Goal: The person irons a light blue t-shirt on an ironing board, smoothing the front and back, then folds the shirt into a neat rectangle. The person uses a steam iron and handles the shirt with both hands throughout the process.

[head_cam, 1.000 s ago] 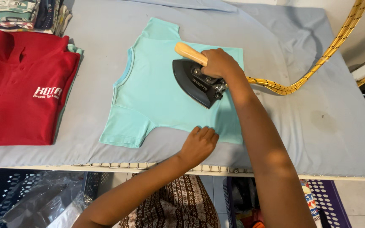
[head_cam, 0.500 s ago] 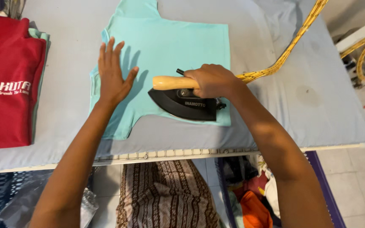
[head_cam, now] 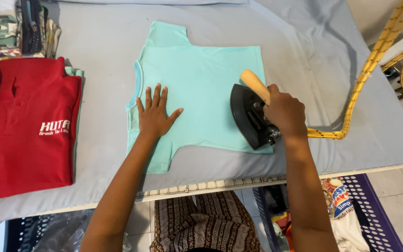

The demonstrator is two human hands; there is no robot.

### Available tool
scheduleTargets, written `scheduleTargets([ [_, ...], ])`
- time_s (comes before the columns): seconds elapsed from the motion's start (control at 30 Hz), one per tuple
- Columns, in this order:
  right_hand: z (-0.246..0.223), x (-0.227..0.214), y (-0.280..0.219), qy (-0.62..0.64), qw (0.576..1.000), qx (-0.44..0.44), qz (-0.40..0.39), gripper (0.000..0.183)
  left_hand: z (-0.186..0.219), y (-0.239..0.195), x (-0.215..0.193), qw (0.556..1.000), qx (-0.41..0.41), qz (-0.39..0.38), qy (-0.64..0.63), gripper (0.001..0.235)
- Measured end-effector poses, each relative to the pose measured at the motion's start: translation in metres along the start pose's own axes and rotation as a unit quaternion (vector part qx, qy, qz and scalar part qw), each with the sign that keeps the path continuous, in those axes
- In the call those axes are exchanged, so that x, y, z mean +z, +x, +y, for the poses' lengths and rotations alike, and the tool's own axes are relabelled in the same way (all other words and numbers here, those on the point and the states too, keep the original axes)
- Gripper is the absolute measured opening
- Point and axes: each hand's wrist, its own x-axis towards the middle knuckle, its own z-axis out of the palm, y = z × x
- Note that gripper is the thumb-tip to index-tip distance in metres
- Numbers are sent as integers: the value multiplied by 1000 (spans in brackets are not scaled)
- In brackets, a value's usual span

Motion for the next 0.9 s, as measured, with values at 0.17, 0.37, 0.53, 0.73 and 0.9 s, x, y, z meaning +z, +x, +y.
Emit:
scheduleTargets([
  [0.17,-3,4,0,-41,993,-6,113,33,4,-1,-8,1000,-3,-16,1,98],
  [0.37,13,-8,-23,123,972,-163,118,50,4,0,-10,1000,-4,-29,-4,97],
  [0.53,8,-17,-54,127,987,-95,34,56,3,0,-11,999,-1,-34,-7,98],
  [0.73,4,-8,-35,-13,998,28,52,52,-4,2,-15,999,12,-50,0,97],
  [0.9,29,-4,-10,10,994,-72,84,56,-12,1,-28,998,22,-65,10,96],
])
